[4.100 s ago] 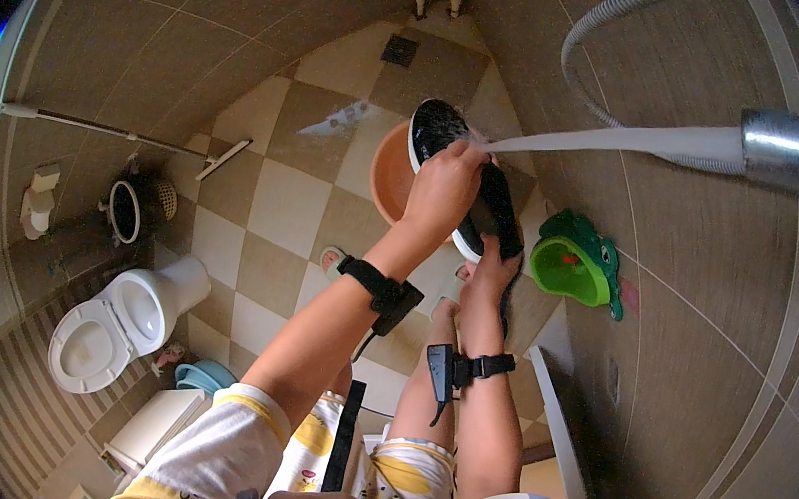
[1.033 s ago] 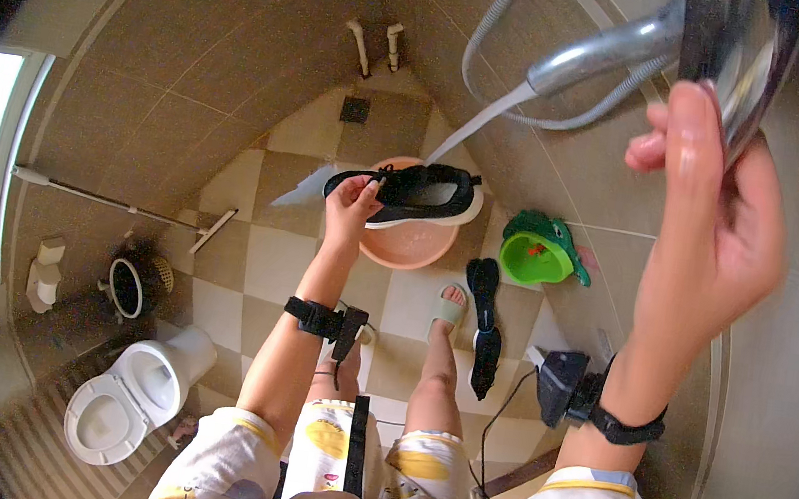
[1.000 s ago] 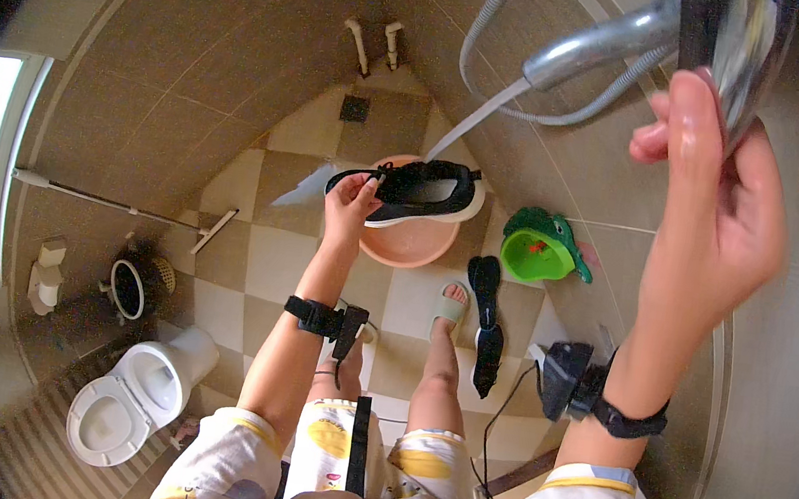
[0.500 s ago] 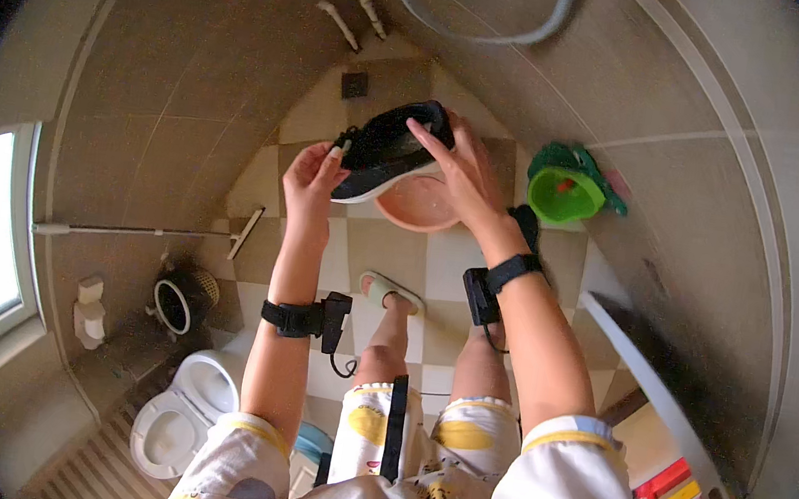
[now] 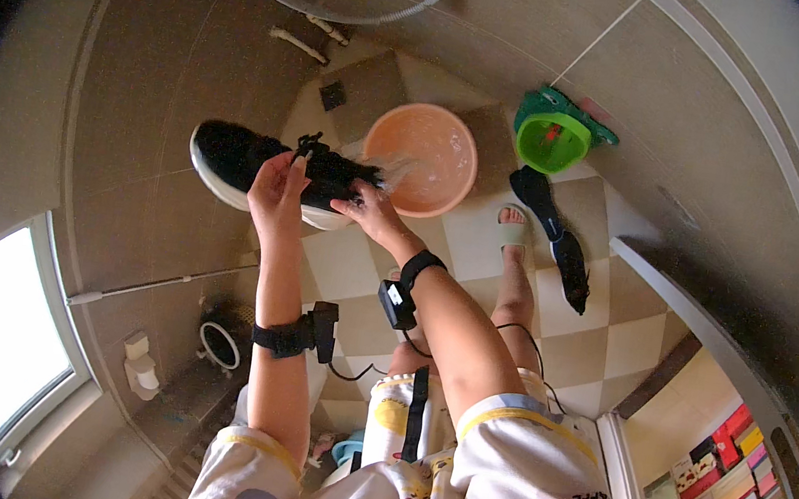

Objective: The person removes insoles from sneakers, rinses them in a basin of water, washes the sneakers under a faucet, and pours the water from the basin into a toilet.

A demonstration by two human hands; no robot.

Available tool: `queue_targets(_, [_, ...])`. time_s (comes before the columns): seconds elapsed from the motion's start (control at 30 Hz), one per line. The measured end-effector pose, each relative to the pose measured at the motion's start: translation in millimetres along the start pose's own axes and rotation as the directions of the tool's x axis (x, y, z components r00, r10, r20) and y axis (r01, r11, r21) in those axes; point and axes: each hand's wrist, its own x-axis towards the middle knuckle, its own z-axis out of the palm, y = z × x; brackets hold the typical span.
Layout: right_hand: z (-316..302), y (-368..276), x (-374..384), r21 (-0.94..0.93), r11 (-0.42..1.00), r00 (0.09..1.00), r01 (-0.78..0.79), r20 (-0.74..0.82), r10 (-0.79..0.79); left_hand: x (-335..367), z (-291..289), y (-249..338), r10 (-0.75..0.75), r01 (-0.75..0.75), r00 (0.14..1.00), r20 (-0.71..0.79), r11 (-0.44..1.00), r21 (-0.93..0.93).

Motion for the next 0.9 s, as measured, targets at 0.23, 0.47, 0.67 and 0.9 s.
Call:
queue_targets(0.23, [15.9,-46.5,-6.1,0.430,0.746,0.861,-0.509,0.237,0.451,8.2,1.9,13.7,0.116,-0.111,0.993,-0.009,0.970,0.218])
queue_targets(0.47, [23.6,-48.7,-0.2,0.554,0.649,0.853,-0.522,0.325,0.409,15.6,5.3,23.8,0.179,-0.174,0.984,-0.003,0.960,0.218])
queue_targets(0.67, [33.0,-56.0,4.9,0.668,0.519,0.846,-0.533,0.406,0.346,14.1,5.7,39.5,0.184,-0.179,0.983,-0.007,0.966,0.188])
queue_targets(0.9, [35.7,-63.2,8.4,0.704,0.464,0.843,-0.538,0.461,0.277,13.8,4.9,50.5,0.166,-0.164,0.986,0.008,0.965,0.205])
